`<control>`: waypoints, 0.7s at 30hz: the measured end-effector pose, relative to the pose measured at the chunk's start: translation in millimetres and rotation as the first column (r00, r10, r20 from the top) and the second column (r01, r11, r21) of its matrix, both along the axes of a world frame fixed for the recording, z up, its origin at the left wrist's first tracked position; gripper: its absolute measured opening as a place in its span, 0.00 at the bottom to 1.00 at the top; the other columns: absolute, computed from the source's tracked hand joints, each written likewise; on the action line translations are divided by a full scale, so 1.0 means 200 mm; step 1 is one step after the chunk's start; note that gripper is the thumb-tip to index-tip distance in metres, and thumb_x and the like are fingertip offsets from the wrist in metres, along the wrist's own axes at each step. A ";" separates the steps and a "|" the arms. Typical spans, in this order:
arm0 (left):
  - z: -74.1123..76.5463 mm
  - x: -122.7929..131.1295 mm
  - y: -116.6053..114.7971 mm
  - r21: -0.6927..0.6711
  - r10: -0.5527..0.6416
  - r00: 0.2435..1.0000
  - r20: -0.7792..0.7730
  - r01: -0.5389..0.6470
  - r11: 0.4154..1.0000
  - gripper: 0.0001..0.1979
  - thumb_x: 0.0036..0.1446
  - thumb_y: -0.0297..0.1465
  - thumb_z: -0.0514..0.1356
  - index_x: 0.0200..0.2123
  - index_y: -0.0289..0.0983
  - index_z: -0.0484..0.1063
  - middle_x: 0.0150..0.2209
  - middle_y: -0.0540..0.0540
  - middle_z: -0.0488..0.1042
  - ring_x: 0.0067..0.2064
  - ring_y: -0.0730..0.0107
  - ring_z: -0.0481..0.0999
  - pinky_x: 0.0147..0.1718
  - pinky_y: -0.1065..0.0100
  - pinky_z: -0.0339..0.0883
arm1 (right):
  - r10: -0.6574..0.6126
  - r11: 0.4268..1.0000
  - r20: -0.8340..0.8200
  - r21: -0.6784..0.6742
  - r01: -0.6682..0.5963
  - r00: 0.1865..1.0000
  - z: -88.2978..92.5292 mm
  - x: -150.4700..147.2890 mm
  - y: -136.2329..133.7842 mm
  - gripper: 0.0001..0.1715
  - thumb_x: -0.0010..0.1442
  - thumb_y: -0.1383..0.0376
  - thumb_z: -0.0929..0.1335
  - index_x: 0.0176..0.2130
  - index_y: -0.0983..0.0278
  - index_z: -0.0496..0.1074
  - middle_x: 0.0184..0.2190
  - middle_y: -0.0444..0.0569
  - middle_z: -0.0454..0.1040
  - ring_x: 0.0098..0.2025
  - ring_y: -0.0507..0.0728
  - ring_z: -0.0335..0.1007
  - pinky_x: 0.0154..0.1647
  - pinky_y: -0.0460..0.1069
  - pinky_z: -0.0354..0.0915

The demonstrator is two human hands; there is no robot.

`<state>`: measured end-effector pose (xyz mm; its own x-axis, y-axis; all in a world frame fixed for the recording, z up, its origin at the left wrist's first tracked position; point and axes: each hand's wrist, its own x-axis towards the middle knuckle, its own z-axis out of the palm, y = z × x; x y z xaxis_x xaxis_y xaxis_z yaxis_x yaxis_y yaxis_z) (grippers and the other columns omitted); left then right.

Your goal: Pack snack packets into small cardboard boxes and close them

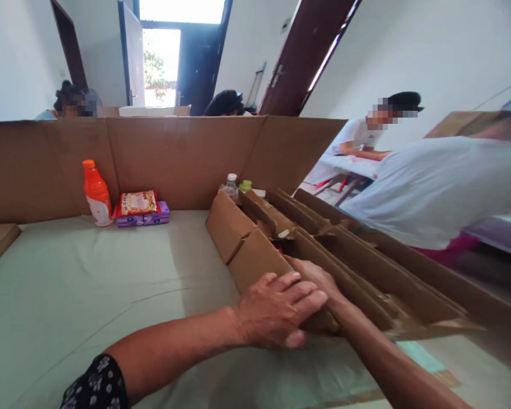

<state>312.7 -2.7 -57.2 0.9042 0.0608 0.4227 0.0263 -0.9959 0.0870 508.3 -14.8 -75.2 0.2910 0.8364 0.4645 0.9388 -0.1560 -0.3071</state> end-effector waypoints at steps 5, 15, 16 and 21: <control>-0.03 -0.01 -0.01 -0.029 0.027 0.999 0.042 -0.026 0.999 0.27 0.63 0.32 0.58 0.62 0.24 0.62 0.61 0.32 0.70 0.66 0.46 0.63 0.63 0.51 0.61 | -0.145 0.989 -0.021 -0.040 0.144 0.989 0.09 0.03 -0.08 0.13 0.56 0.55 0.65 0.23 0.56 0.67 0.15 0.49 0.69 0.15 0.59 0.62 0.19 0.51 0.53; 0.06 -0.30 0.12 -0.778 0.423 0.789 0.446 0.108 0.619 0.50 0.55 0.51 0.67 0.71 0.37 0.48 0.71 0.28 0.54 0.72 0.43 0.55 0.68 0.42 0.51 | -0.209 0.736 -0.025 0.655 0.174 0.978 0.62 -0.31 -0.32 0.14 0.61 0.54 0.69 0.32 0.61 0.74 0.27 0.51 0.77 0.27 0.56 0.72 0.32 0.50 0.67; 0.09 -0.33 0.13 -0.817 0.433 0.769 0.471 0.194 0.543 0.53 0.52 0.53 0.69 0.71 0.39 0.47 0.71 0.29 0.55 0.72 0.43 0.56 0.68 0.43 0.52 | -0.111 0.762 -0.031 0.639 0.105 0.993 0.65 -0.37 -0.31 0.12 0.62 0.55 0.70 0.33 0.61 0.74 0.26 0.48 0.77 0.25 0.54 0.71 0.30 0.48 0.66; 0.14 -0.52 0.12 -0.873 0.605 0.680 0.414 0.485 0.052 0.48 0.43 0.45 0.76 0.63 0.38 0.62 0.56 0.37 0.77 0.56 0.50 0.78 0.55 0.55 0.72 | 0.498 0.847 -0.268 0.353 -0.397 0.825 0.66 -0.61 -0.10 0.12 0.63 0.59 0.68 0.32 0.62 0.74 0.24 0.41 0.74 0.24 0.49 0.67 0.25 0.44 0.63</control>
<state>208.4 20.4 -29.2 0.4124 0.8859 0.2125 -0.5131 0.0330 0.8577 386.9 -35.4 57.0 0.0955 0.7675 0.6339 0.7126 0.3919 -0.5819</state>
